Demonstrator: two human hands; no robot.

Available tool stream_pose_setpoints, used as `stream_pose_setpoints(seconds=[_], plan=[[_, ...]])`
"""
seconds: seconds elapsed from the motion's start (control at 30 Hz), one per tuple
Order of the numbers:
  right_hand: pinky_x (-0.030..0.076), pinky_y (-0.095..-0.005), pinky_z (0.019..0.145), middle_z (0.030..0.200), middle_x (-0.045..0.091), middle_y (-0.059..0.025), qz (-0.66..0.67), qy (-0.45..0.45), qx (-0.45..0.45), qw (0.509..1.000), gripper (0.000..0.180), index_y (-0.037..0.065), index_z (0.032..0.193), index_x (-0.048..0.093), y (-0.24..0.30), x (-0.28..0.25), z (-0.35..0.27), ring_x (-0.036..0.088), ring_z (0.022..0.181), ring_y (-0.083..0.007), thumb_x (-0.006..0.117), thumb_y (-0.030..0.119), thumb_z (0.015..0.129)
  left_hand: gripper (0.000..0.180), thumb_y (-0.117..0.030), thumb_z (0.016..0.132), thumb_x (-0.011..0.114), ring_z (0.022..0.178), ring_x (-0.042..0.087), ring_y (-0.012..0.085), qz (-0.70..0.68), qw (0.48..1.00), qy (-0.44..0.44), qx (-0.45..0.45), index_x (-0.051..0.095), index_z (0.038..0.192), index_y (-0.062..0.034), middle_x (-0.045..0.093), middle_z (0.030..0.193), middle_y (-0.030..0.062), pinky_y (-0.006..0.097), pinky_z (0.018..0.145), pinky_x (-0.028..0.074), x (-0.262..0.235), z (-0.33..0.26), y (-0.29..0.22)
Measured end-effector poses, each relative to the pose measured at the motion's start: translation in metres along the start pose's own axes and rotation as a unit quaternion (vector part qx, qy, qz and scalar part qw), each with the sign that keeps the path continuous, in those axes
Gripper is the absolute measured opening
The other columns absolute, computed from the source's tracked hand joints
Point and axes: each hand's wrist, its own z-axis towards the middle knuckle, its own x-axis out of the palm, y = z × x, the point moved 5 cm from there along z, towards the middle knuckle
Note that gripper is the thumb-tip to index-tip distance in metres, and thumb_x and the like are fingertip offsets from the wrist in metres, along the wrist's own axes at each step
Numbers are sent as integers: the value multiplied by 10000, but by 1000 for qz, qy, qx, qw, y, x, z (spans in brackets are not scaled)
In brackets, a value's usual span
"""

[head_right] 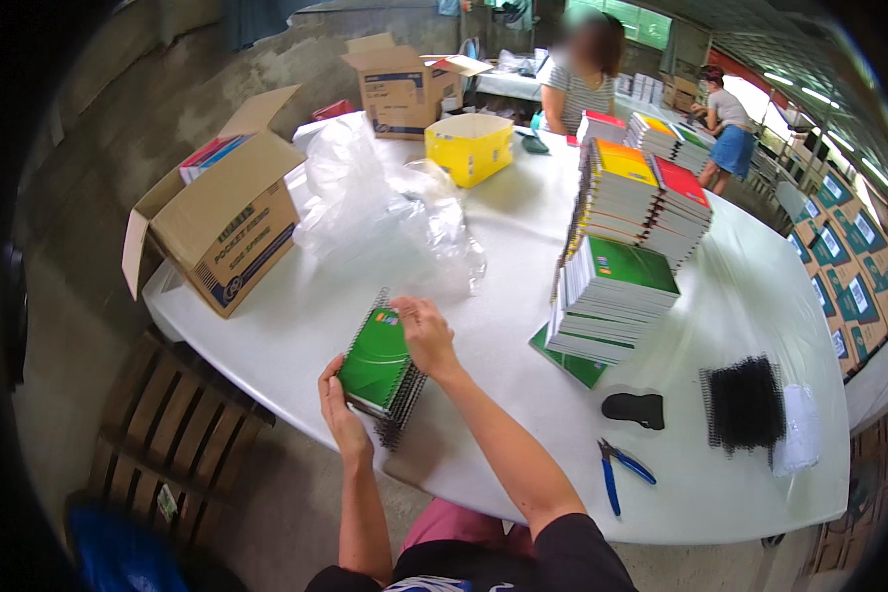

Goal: The person assembles spiral notebooks by feeding a metal coil through the punched holes of a stack of covers and paper, then uses pliers to trim and crimp the ends of the coil.

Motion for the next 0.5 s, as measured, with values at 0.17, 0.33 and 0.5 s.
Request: stream_pose_setpoints(seconds=[0.17,0.33,0.5], plan=[[341,-478,894,1197,500,-115,-207,-97,-135,964,308,166,1159,593,67,-44,-22,437,1165,-275,579,288,877,393,-243,1004,309,1187,438,219,44,999,-21,22,509,1226,12,521,1235,120,336,1042,282,-9,2,-4],[398,-429,889,1156,531,-136,-383,-429,-191,795,479,53,1217,529,97,-255,-54,506,1052,-322,650,246,795,389,-250,1006,331,1279,355,230,72,989,-101,81,464,1267,5,448,1328,115,361,1098,197,-21,-3,-41],[471,-393,732,1077,623,-156,-58,-222,271,935,694,17,1183,569,1,-342,-35,586,957,-272,775,445,678,339,-187,972,417,1289,347,278,88,972,-53,210,453,1237,21,417,1325,149,418,1083,227,24,-27,-87]])
